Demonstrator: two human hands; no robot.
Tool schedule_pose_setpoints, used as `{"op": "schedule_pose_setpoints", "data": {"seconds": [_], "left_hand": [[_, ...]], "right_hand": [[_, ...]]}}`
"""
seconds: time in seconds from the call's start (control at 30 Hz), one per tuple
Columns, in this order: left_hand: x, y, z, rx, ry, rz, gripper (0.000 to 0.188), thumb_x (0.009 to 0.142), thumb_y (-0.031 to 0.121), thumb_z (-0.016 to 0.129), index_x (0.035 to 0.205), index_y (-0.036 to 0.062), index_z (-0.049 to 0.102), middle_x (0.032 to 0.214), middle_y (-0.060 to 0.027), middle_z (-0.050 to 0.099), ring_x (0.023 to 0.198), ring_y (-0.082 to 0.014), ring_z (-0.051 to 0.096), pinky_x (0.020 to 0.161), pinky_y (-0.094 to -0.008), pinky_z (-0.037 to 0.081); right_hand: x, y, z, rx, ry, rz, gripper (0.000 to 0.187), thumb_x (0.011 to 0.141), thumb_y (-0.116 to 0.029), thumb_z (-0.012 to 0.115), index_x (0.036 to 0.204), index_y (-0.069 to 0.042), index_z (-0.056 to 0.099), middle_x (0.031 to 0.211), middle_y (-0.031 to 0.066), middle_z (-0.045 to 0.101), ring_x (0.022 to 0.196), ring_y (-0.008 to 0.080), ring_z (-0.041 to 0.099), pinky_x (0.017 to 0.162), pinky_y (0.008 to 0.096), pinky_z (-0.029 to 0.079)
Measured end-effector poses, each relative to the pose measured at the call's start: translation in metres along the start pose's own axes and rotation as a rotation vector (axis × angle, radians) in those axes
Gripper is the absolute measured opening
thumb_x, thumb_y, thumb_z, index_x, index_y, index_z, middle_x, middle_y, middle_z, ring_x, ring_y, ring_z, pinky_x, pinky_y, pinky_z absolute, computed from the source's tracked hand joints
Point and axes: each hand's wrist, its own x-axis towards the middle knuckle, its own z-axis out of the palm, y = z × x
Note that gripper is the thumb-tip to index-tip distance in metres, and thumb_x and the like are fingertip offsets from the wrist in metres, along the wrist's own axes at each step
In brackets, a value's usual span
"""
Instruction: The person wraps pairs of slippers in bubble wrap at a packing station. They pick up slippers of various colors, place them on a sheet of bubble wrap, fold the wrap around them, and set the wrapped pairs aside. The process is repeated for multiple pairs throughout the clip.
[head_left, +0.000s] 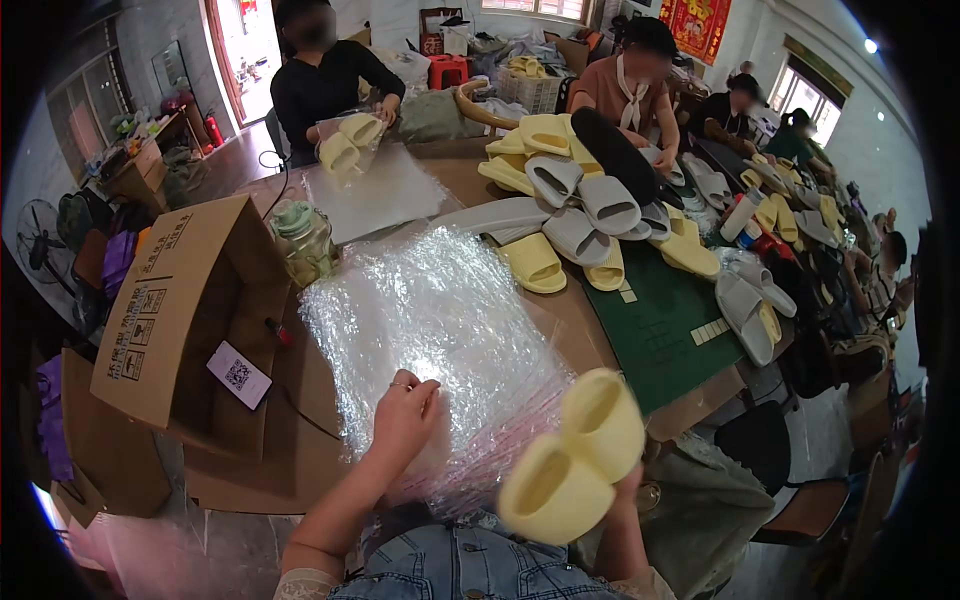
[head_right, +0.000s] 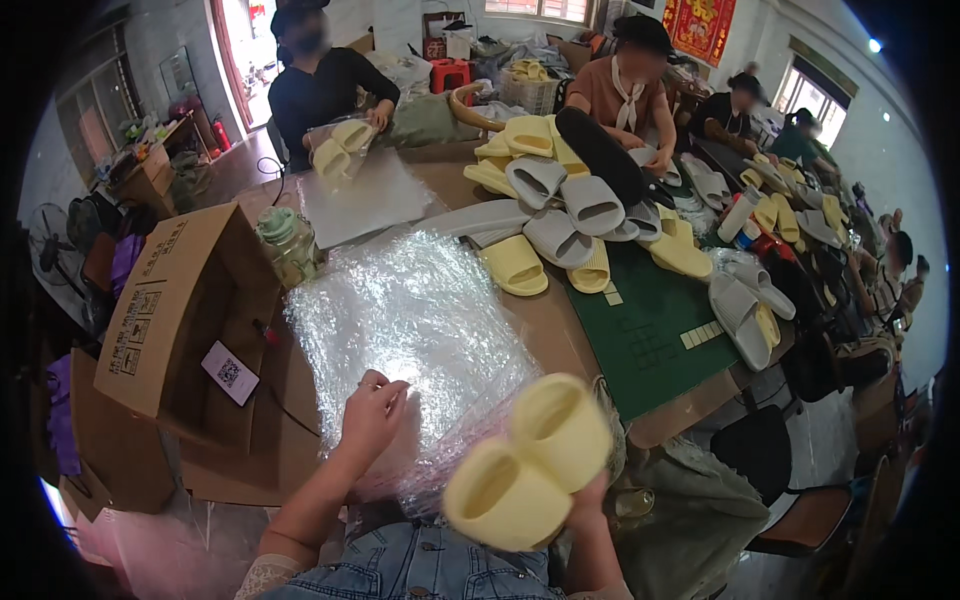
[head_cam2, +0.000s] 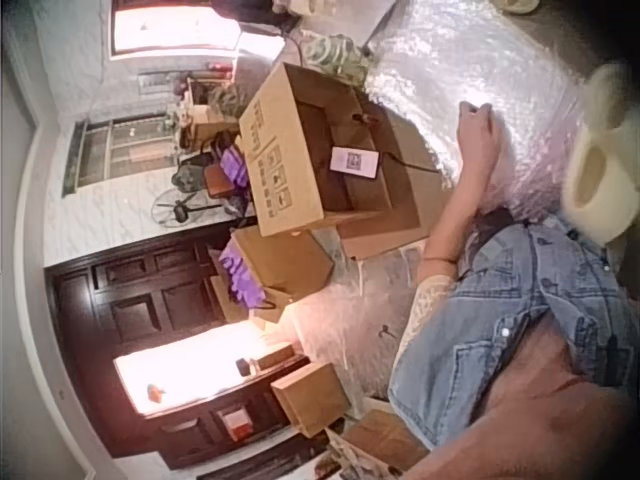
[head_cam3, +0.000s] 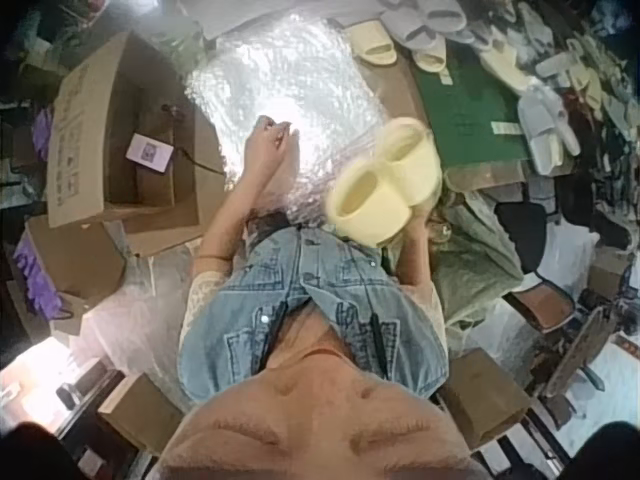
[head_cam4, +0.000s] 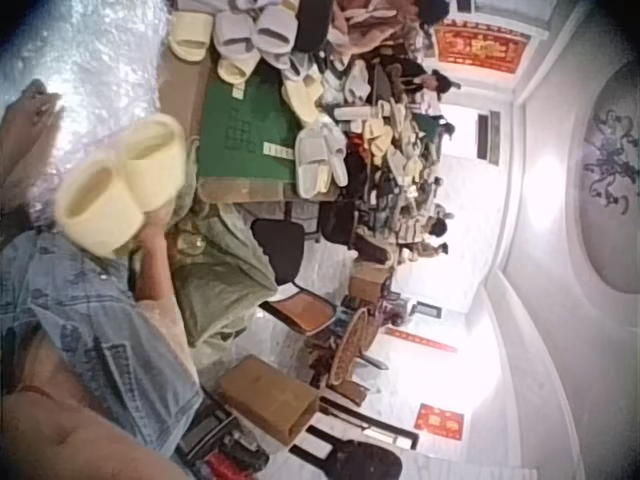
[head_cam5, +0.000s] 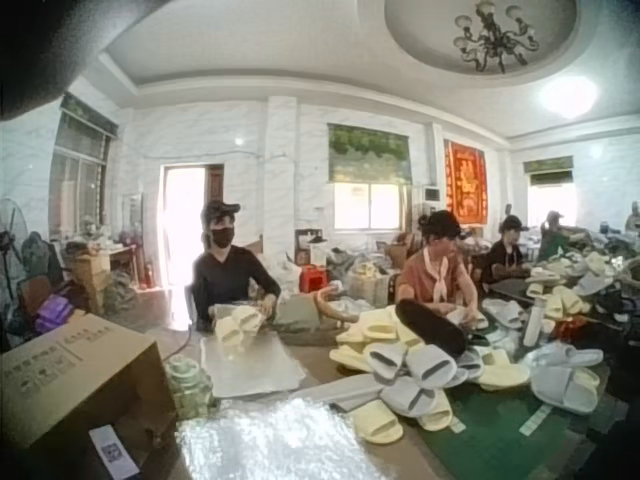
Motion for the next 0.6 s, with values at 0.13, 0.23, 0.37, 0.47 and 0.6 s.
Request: {"op": "schedule_pose_setpoints", "data": {"seconds": [0.13,0.23,0.37,0.47,0.6], "left_hand": [[0.004,0.011,0.008,-0.042,-0.065,0.072,0.018,0.089,0.011,0.07,0.106,0.009,0.074,0.084,-0.0132,0.063,0.072,-0.0302,0.066,0.065,-0.0412,0.052],[0.003,0.032,-0.002,-0.19,-0.047,0.001,0.018,0.089,0.011,0.07,0.106,0.0089,0.073,0.083,-0.0133,0.063,0.07,-0.0308,0.065,0.064,-0.0406,0.052],[-0.004,0.036,-0.014,-0.147,-0.037,0.172,0.017,0.088,0.011,0.07,0.105,0.0106,0.074,0.083,-0.0099,0.063,0.068,-0.0287,0.064,0.061,-0.0387,0.052],[-0.012,0.036,-0.012,-0.068,-0.093,0.401,0.021,0.086,0.014,0.072,0.106,0.0151,0.075,0.084,-0.0064,0.065,0.066,-0.0268,0.065,0.059,-0.0384,0.054],[-0.023,0.05,-0.012,-0.045,-0.182,0.521,0.027,0.085,0.016,0.071,0.112,0.0182,0.073,0.086,-0.0032,0.065,0.069,-0.0251,0.067,0.057,-0.0359,0.055]], "right_hand": [[0.017,-0.012,0.024,-1.046,-0.547,-0.488,0.034,0.07,-0.018,0.076,0.1,-0.002,0.073,0.095,0.018,0.073,0.088,0.0338,0.072,0.076,0.0438,0.058],[0.025,0.002,0.022,-1.249,-0.604,-0.306,0.023,0.063,-0.021,0.074,0.079,-0.003,0.073,0.075,0.0181,0.069,0.073,0.0372,0.068,0.068,0.0469,0.055],[0.033,0.002,0.031,-1.349,-0.689,-0.215,0.022,0.069,-0.024,0.07,0.07,-0.002,0.071,0.069,0.0179,0.067,0.068,0.0377,0.067,0.068,0.049,0.055],[0.038,0.016,0.036,-1.254,-0.675,-0.217,0.026,0.076,-0.025,0.068,0.071,0.0,0.07,0.073,0.0201,0.068,0.072,0.0381,0.068,0.071,0.049,0.055],[0.067,0.016,0.053,-1.267,-0.492,-0.135,0.028,0.079,-0.025,0.067,0.075,0.002,0.069,0.078,0.024,0.068,0.08,0.0403,0.068,0.073,0.0506,0.054]]}}
